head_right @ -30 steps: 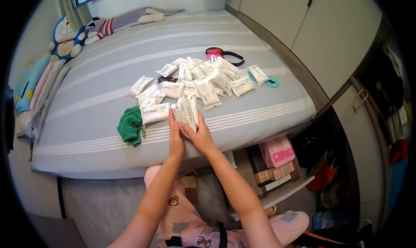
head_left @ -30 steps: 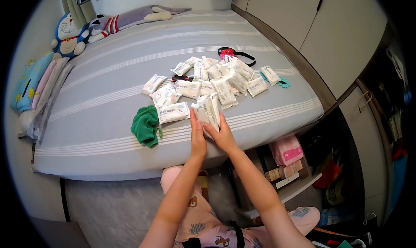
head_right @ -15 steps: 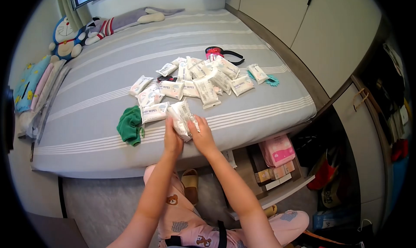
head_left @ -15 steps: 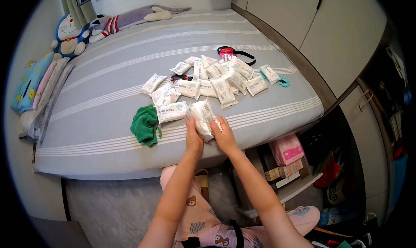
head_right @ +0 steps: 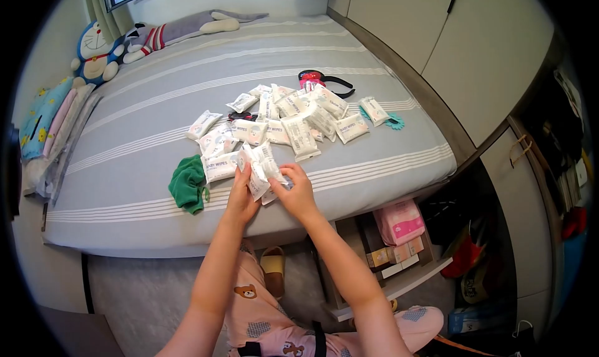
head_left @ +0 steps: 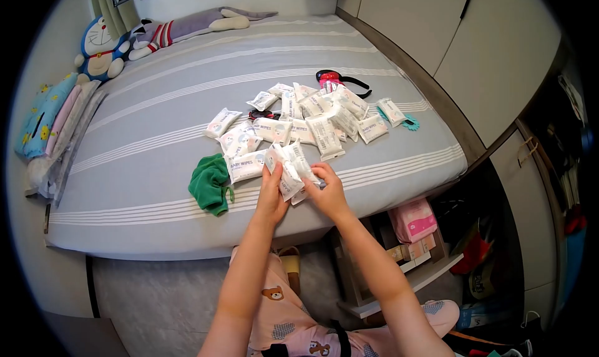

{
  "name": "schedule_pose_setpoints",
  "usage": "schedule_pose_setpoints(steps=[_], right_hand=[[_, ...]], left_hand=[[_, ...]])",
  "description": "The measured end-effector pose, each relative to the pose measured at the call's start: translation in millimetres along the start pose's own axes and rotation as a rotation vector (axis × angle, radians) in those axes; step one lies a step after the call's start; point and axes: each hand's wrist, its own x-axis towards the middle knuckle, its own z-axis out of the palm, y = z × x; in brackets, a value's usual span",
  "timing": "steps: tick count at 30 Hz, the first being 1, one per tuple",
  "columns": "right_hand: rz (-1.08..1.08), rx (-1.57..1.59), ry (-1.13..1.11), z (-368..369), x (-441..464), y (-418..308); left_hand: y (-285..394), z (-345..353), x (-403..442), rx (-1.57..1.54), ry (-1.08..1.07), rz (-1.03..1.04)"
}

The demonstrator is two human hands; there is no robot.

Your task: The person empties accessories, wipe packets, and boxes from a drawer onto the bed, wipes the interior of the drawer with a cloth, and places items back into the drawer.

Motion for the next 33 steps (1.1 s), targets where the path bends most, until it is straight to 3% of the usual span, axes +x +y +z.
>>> schedule_pose_setpoints(steps=[3, 4, 8, 10, 11, 12, 15, 18, 20, 22, 28, 31, 33], right_hand=[[0.666, 0.949, 0.133, 1.7, -3.1, 1.7], [0.640, 1.108, 0.247, -0.4, -2.3, -1.5], [0.370, 0.739, 0.505, -9.1, -3.2, -20.2], [0.050, 0.084, 0.405, -12.0, -8.9, -20.8], [-0.109, -0.241, 0.339, -13.2, -11.6, -20.8], [-0.242, -0.324, 0.305, -8.8, -11.3, -20.5], [-0.164, -0.344, 0.231, 8.2, -21.9, -22.8], [-0.047, -0.378, 0.345, 6.2, -10.1, -23.5], [-0.008, -0.428, 0.412, 0.7, 1.5, -20.2], [-0.044, -0.480, 0.383, -1.9, 7.2, -14.4], [-0.189, -0.431, 0.075, 5.4, -8.6, -32.4], [-0.320, -0.265, -0.051, 5.2, -12.6, -41.2], [-0.473, -0.112, -0.054, -3.0, -4.5, -33.7]], left_hand=[[-4.1, -8.8, 3.8, 0.026, 0.016, 0.002], [-5.7, -13.1, 5.2, 0.048, 0.021, -0.001], [-11.1, -16.7, 7.1, 0.243, 0.052, 0.029], [-24.8, -15.6, 7.7, 0.356, 0.048, 0.144], [-26.4, -17.9, 6.2, 0.243, 0.060, 0.086], [-23.6, -17.2, 3.0, 0.130, 0.072, 0.031], [-22.4, -14.4, -1.0, 0.012, 0.043, 0.035], [-18.0, -1.4, -2.8, -0.088, -0.018, 0.065], [-17.1, 5.1, -6.3, 0.002, 0.004, 0.057], [-15.2, 4.1, -5.8, 0.002, -0.060, 0.056], [-32.4, -3.7, 0.0, 0.265, 0.080, 0.264], [-24.6, -10.2, 1.0, 0.124, 0.073, 0.116], [-21.8, -8.5, -0.1, 0.058, 0.136, 0.132]])
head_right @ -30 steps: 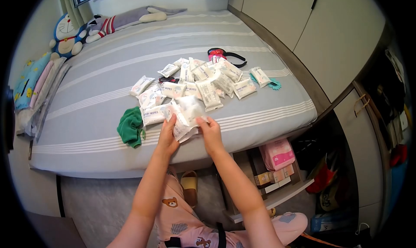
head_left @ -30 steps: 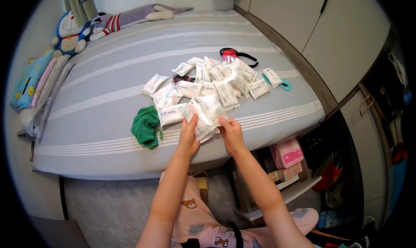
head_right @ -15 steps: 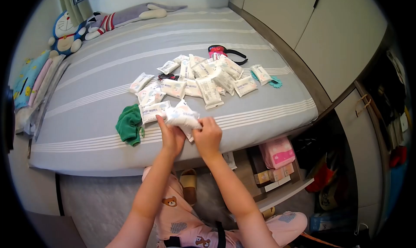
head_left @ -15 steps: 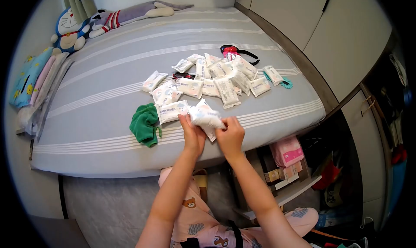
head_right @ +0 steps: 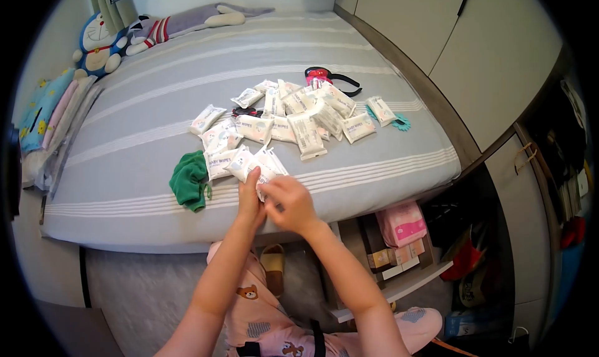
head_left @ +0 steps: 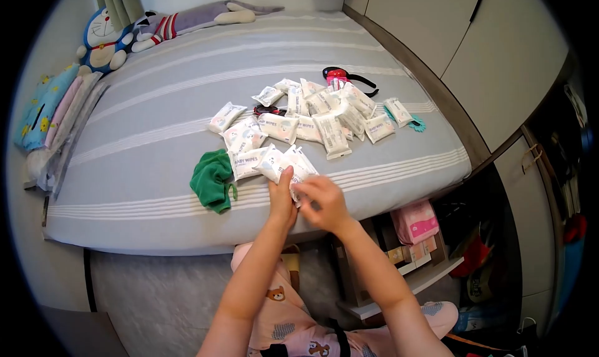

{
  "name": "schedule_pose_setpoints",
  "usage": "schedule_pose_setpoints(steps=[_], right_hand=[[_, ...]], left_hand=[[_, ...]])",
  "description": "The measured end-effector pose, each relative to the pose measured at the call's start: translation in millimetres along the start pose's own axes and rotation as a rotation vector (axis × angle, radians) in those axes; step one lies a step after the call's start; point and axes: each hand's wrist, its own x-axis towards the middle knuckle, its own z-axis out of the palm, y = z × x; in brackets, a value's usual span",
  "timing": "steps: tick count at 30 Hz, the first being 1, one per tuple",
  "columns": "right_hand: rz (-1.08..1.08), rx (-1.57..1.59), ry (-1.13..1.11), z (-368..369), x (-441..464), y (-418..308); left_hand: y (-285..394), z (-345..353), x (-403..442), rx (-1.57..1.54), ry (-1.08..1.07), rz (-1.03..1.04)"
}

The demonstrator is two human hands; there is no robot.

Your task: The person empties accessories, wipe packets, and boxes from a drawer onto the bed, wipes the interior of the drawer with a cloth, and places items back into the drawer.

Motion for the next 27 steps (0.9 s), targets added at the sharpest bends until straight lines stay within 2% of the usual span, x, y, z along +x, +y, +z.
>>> schedule_pose_setpoints(steps=[1, 3, 6, 9, 12, 15, 18, 19, 22, 25, 27], right_hand=[[0.061, -0.060, 0.045, -4.9, -0.7, 12.8], [0.366, -0.305, 0.279, -5.0, 3.1, 50.6], [0.720, -0.385, 0.339, 1.2, 7.8, 103.1], [0.571, -0.697, 0.087, 2.5, 12.1, 95.8], [0.512, -0.688, 0.027, 6.3, 8.6, 101.7], [0.907, -0.138, 0.127, -5.7, 9.4, 90.8], [1.068, 0.802, 0.303, -15.4, 12.9, 49.9], [1.010, 0.743, 0.227, -14.6, 5.8, 47.1], [0.928, 0.789, 0.200, -15.0, -0.1, 39.4], [0.938, 0.803, 0.121, -11.4, -4.9, 41.3], [0.852, 0.556, 0.030, -4.0, -9.9, 52.4]], left_hand=[[0.8, 3.5, -1.7, -0.017, 0.017, 0.013], [0.7, 5.4, -3.5, -0.043, 0.018, 0.005], [4.7, 3.7, -3.2, -0.066, -0.032, -0.042], [7.5, 5.7, -3.4, -0.067, -0.062, -0.053], [7.9, 7.2, -6.6, -0.056, -0.047, -0.056], [9.7, 1.2, -4.6, -0.101, -0.068, -0.114], [9.6, -1.7, -6.3, -0.170, -0.100, -0.176], [10.1, 0.6, -7.9, -0.178, -0.114, -0.178], [8.0, 3.5, -11.7, -0.211, -0.130, -0.155], [13.9, 5.3, -16.5, -0.285, -0.166, -0.201], [17.9, 5.4, -18.5, -0.292, -0.182, -0.228]])
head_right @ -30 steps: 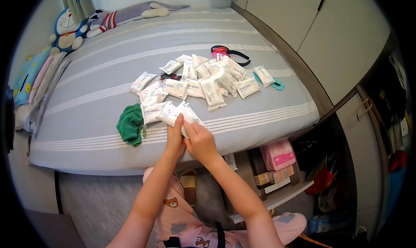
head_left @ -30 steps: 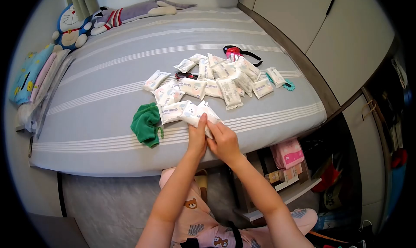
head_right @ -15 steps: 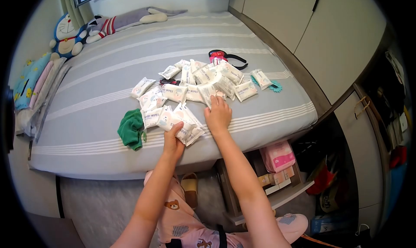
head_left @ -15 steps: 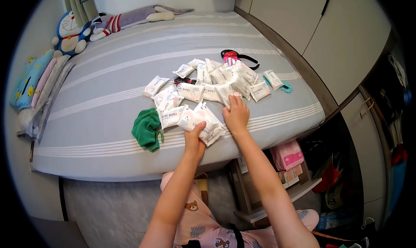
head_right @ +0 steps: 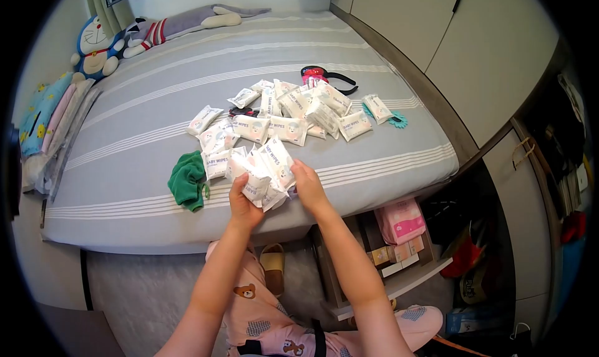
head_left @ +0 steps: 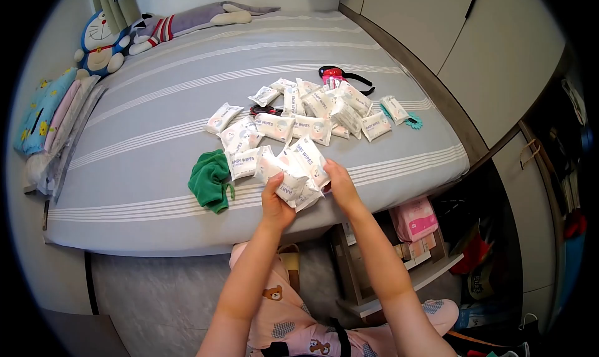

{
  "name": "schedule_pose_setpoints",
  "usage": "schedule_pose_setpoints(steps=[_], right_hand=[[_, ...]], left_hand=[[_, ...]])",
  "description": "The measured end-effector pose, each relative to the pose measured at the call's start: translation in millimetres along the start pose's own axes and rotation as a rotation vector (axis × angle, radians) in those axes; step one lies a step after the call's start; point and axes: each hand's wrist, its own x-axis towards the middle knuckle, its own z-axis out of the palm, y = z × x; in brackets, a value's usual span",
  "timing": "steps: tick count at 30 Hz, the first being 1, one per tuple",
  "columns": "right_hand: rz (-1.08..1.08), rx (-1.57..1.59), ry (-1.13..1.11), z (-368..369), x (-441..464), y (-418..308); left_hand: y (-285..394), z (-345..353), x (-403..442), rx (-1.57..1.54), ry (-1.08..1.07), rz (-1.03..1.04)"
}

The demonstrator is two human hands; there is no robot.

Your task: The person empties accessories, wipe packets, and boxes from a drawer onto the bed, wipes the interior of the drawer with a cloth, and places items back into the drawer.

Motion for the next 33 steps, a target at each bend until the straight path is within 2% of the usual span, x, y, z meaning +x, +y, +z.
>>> schedule_pose_setpoints(steps=[2, 4, 7, 10, 13, 14, 17, 18, 21, 22, 25, 26, 29, 32, 33], right_hand=[[-0.085, -0.265, 0.041, 0.8, -1.7, 4.1], [-0.170, -0.532, 0.126, 16.9, -17.5, -40.2], [-0.410, -0.531, 0.307, 27.1, -11.9, -32.8], [-0.291, -0.361, -0.029, 41.4, -11.7, -24.9], [-0.116, -0.164, -0.194, 60.2, -9.6, -24.6], [-0.094, -0.121, -0.197, 62.1, -1.5, -18.0], [-0.258, -0.210, 0.078, 77.6, 35.7, 0.5], [-0.377, -0.213, 0.088, 85.1, 52.1, 13.0], [-0.382, -0.444, 0.008, 100.7, 68.3, 15.2], [-0.200, -0.474, -0.065, 97.8, 69.6, 3.8], [0.094, -0.246, -0.306, 85.0, 69.7, -3.2], [0.097, -0.210, -0.424, 77.0, 64.6, -5.6], [0.193, -0.070, -0.411, 72.4, 46.6, -8.4], [0.005, -0.234, -0.405, 64.9, 45.3, 12.5], [0.019, -0.220, -0.375, 65.7, 40.4, 7.1]], left_hand=[[2.5, 0.0, -1.5, 0.045, 0.008, 0.005], [5.3, -1.9, -9.1, 0.084, 0.024, 0.026], [17.6, -4.8, -26.9, 0.049, 0.031, 0.119], [33.0, -10.5, -33.2, 0.020, 0.059, 0.206], [44.0, -23.1, -38.0, 0.020, 0.084, 0.247], [46.9, -26.1, -42.6, 0.018, 0.080, 0.267], [54.9, -38.9, -49.9, -0.017, 0.104, 0.349], [57.0, -35.6, -52.2, -0.036, 0.129, 0.379], [60.5, -34.5, -50.3, -0.069, 0.145, 0.417], [61.5, -34.6, -49.0, -0.076, 0.141, 0.422], [59.5, -31.8, -47.3, -0.053, 0.172, 0.422], [59.5, -33.4, -45.9, -0.026, 0.165, 0.403], [58.3, -34.0, -43.7, 0.047, 0.149, 0.344], [58.3, -27.3, -44.9, 0.126, 0.144, 0.316], [56.7, -28.1, -43.7, 0.160, 0.148, 0.314]])
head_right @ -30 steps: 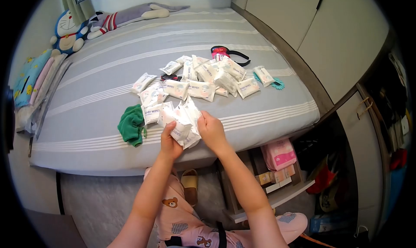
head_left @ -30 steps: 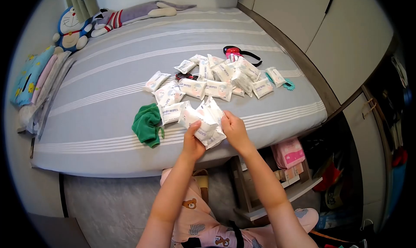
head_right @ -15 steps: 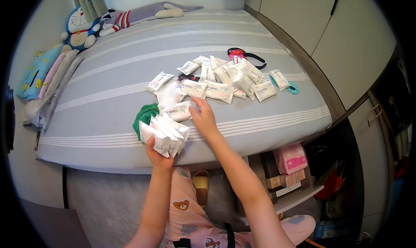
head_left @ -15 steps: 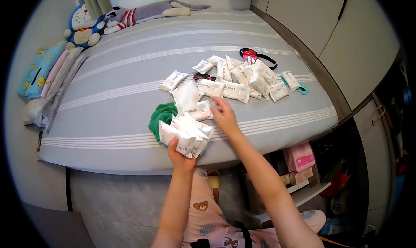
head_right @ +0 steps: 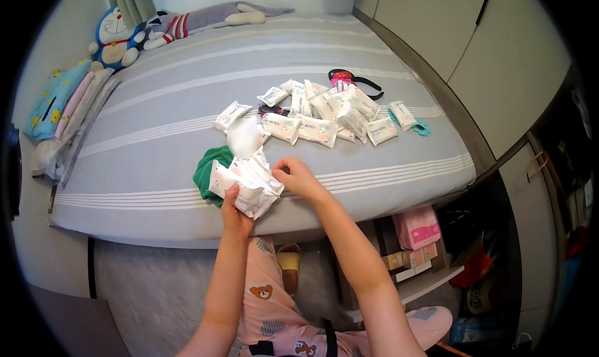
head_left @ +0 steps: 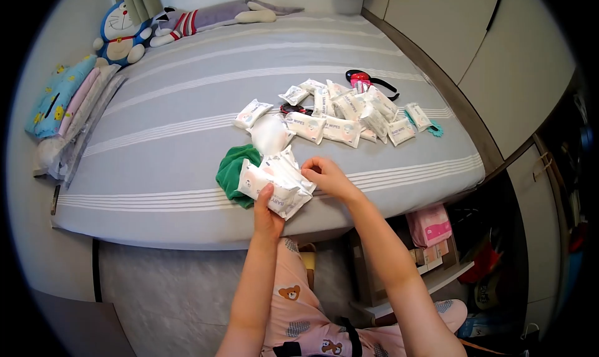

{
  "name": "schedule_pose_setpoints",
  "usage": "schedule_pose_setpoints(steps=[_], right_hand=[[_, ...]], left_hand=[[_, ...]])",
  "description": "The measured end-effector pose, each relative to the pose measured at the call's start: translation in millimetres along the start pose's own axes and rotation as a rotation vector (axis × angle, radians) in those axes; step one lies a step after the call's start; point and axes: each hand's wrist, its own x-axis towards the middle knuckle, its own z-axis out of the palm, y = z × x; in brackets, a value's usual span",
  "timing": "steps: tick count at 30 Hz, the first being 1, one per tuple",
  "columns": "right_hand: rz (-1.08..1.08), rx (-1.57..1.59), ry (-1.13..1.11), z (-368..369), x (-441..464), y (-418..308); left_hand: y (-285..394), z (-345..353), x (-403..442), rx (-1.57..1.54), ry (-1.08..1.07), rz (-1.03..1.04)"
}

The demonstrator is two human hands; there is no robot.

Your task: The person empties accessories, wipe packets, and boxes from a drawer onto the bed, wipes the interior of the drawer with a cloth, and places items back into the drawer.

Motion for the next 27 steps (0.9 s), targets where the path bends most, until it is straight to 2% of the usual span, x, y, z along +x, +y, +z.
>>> schedule_pose_setpoints(steps=[5, 8, 11, 14, 15, 18, 19, 22, 25, 27], right_hand=[[0.018, 0.227, 0.195, 23.2, -23.7, -10.5], [0.096, 0.667, 0.230, 28.4, -30.8, -31.6], [0.029, 0.568, 0.133, 26.7, -38.0, -37.7], [-0.109, 0.468, 0.221, 28.1, -34.6, -26.4], [-0.142, 0.278, 0.287, 25.8, -30.1, -22.5], [-0.178, 0.058, 0.283, 9.7, -4.7, -19.1], [-0.150, -0.032, 0.341, 4.9, 7.6, -22.4], [-0.469, -0.570, 0.732, -3.0, 59.4, -9.4], [-0.483, -0.875, 0.671, -9.7, 92.3, -0.5], [-0.250, -0.966, 0.507, -10.8, 88.2, -11.7]], left_hand=[[-14.9, -3.5, 6.5, 0.128, -0.020, 0.068], [-23.6, 2.4, 6.2, 0.194, -0.001, 0.118], [-35.9, -1.3, 9.0, 0.217, 0.009, 0.134], [-34.1, 0.3, 10.4, 0.133, -0.025, 0.071], [-27.5, 5.6, 7.2, 0.076, -0.055, 0.045], [-20.9, 4.1, 12.4, -0.073, -0.086, 0.000], [-19.7, 2.2, 15.3, -0.120, -0.089, -0.009], [-14.1, 2.9, 19.2, -0.265, -0.076, -0.083], [-16.3, 2.4, 19.3, -0.187, -0.038, -0.055], [-16.7, 3.5, 19.3, -0.174, -0.025, -0.039]])
